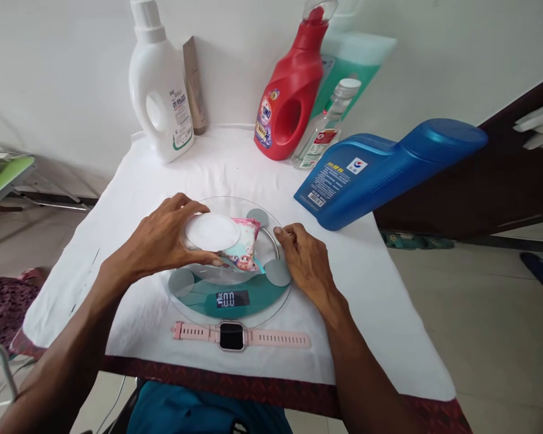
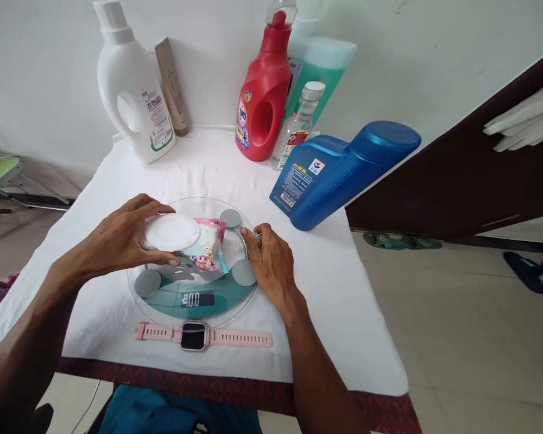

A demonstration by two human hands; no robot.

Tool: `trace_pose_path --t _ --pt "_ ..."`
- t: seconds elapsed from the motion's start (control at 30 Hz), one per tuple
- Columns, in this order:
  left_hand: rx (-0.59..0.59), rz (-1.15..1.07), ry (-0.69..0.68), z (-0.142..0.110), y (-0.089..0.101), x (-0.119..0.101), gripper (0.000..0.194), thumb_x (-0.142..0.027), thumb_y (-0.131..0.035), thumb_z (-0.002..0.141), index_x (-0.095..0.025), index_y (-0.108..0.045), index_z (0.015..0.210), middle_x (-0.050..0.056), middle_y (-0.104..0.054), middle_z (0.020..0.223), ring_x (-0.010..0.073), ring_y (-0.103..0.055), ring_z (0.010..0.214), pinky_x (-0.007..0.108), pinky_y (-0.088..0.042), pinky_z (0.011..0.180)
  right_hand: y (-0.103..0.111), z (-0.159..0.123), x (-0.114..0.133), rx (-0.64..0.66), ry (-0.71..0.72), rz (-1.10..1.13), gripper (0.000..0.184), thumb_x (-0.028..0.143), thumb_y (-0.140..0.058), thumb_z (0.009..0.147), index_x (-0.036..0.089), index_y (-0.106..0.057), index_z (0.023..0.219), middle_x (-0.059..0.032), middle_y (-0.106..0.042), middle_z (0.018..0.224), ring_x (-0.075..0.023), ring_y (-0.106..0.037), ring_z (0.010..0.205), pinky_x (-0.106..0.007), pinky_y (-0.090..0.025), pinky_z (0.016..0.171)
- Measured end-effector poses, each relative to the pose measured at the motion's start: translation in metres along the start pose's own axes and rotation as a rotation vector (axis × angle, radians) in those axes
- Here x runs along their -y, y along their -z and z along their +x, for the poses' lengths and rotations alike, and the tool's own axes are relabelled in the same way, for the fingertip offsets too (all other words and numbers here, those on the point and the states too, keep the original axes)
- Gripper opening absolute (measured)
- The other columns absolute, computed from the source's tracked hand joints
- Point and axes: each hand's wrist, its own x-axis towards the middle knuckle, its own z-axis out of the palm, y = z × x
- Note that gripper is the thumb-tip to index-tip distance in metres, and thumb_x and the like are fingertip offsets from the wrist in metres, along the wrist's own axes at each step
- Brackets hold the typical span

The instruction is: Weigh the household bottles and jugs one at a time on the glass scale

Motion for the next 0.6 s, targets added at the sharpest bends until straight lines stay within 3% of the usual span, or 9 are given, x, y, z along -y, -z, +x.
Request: trace_pose_path --t 0.07,0.17,0.23,0.33,0.47,0.6 --pt "-0.046 -0.108 0.030 -0.004 0.004 0.010 0.088 -0.083 -0.081 0.070 -0.028 -0.068 0.137 0.013 -0.065 0.133 0.0337 -0.070 0.109 0.053 -0.063 0.091 0.005 0.002 0.000 0.032 -0.013 0.054 0.076 0.092 -0.025 0.097 0.024 -0.060 0.090 -0.0066 -0.073 0.080 -0.0251 -0.067 0.076 -0.036 -0.045 0.075" --pt "-0.202 -0.309 0.081 -0.007 -0.003 0.032 0.071 -0.083 -0.060 0.090 -0.028 -0.069 0.135 0.013 -0.065 0.138 0.0326 -0.071 0.113 0.051 -0.063 0.092 0.007 0.004 0.001 0.024 -0.019 0.074 0.077 0.094 -0.024 0.095 0.025 -0.056 0.083 -0.0060 -0.071 0.075 -0.0240 -0.064 0.072 -0.036 -0.044 0.074" --pt "-0.344 -0.416 0.129 -0.009 -0.020 0.047 0.064 -0.078 -0.045 0.101 -0.027 -0.071 0.129 0.013 -0.068 0.137 0.0309 -0.071 0.114 0.049 -0.062 0.094 0.005 0.004 0.000 0.016 -0.015 0.066 0.077 0.095 -0.023 0.094 0.026 -0.056 0.082 -0.0059 -0.070 0.074 -0.0237 -0.062 0.070 -0.035 -0.043 0.072" --pt "-0.525 -0.538 0.271 -0.010 -0.053 0.065 0.063 -0.074 -0.036 0.106 -0.023 -0.072 0.120 0.014 -0.071 0.129 0.0278 -0.071 0.109 0.046 -0.061 0.092 0.001 0.003 -0.002 0.005 -0.014 0.051 0.076 0.094 -0.022 0.095 0.026 -0.054 0.079 -0.0050 -0.068 0.072 -0.0225 -0.060 0.068 -0.035 -0.041 0.070" --pt "-0.539 -0.606 0.385 -0.010 -0.079 0.074 0.067 -0.073 -0.030 0.107 -0.022 -0.072 0.114 0.013 -0.075 0.111 0.0259 -0.071 0.100 0.046 -0.060 0.091 -0.002 0.004 -0.006 -0.005 -0.015 0.014 0.075 0.088 -0.022 0.100 0.025 -0.057 0.079 -0.0047 -0.067 0.071 -0.0210 -0.059 0.066 -0.034 -0.038 0.067" --pt "-0.495 -0.578 0.375 -0.008 -0.079 0.069 0.063 -0.072 -0.035 0.107 -0.024 -0.075 0.112 0.012 -0.075 0.107 0.0280 -0.070 0.102 0.047 -0.060 0.090 -0.002 0.004 -0.007 -0.017 -0.023 -0.012 0.073 0.084 -0.024 0.102 0.025 -0.060 0.080 -0.0051 -0.067 0.071 -0.0209 -0.059 0.068 -0.035 -0.038 0.067"
